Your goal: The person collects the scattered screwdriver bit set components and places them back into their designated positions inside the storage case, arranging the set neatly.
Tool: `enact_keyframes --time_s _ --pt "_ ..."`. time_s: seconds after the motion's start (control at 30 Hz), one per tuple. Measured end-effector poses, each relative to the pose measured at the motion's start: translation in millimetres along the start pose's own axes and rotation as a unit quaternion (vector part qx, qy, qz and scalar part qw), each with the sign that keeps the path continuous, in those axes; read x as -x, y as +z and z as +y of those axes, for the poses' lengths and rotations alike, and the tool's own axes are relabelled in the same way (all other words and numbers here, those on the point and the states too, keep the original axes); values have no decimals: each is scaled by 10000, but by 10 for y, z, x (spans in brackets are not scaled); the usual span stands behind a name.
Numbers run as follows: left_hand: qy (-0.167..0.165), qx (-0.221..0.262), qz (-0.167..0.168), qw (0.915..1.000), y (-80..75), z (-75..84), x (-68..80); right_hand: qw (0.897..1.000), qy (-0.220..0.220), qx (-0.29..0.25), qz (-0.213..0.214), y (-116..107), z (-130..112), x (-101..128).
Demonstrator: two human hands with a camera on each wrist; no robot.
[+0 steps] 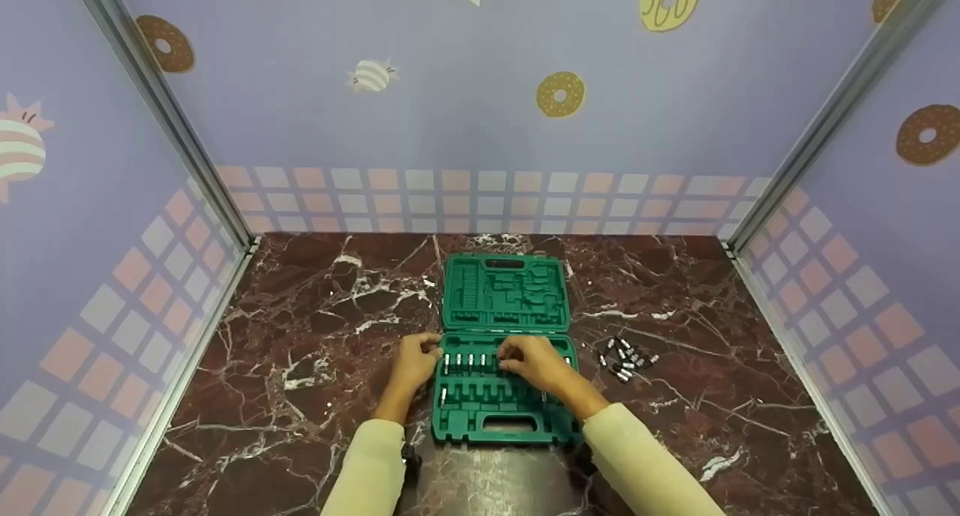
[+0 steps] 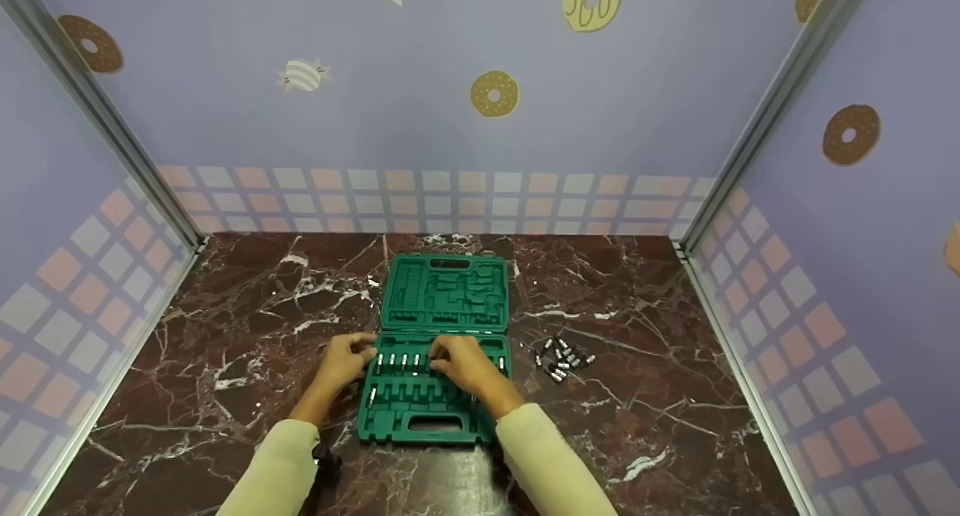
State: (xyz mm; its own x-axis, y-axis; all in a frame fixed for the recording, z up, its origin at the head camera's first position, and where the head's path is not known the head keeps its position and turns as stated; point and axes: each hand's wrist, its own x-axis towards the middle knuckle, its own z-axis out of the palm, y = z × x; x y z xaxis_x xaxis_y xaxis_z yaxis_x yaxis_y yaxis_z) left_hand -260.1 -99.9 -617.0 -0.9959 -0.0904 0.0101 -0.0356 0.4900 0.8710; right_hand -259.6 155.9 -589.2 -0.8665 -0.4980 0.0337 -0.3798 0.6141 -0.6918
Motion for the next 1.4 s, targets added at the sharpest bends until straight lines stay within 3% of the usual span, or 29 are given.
enact_keyframes --time_s 0.67,0.97,1.4 --pt "-124 33 -54 9999 6 9 1 9978 53 567 328 165 -17 -136" --pt "-50 -106 -3 9999 -3 -5 4 9927 -678 834 543 186 24 -136" --pt "-33 -135 44 9999 9 -26 -5 9961 -321 659 483 186 25 -162"
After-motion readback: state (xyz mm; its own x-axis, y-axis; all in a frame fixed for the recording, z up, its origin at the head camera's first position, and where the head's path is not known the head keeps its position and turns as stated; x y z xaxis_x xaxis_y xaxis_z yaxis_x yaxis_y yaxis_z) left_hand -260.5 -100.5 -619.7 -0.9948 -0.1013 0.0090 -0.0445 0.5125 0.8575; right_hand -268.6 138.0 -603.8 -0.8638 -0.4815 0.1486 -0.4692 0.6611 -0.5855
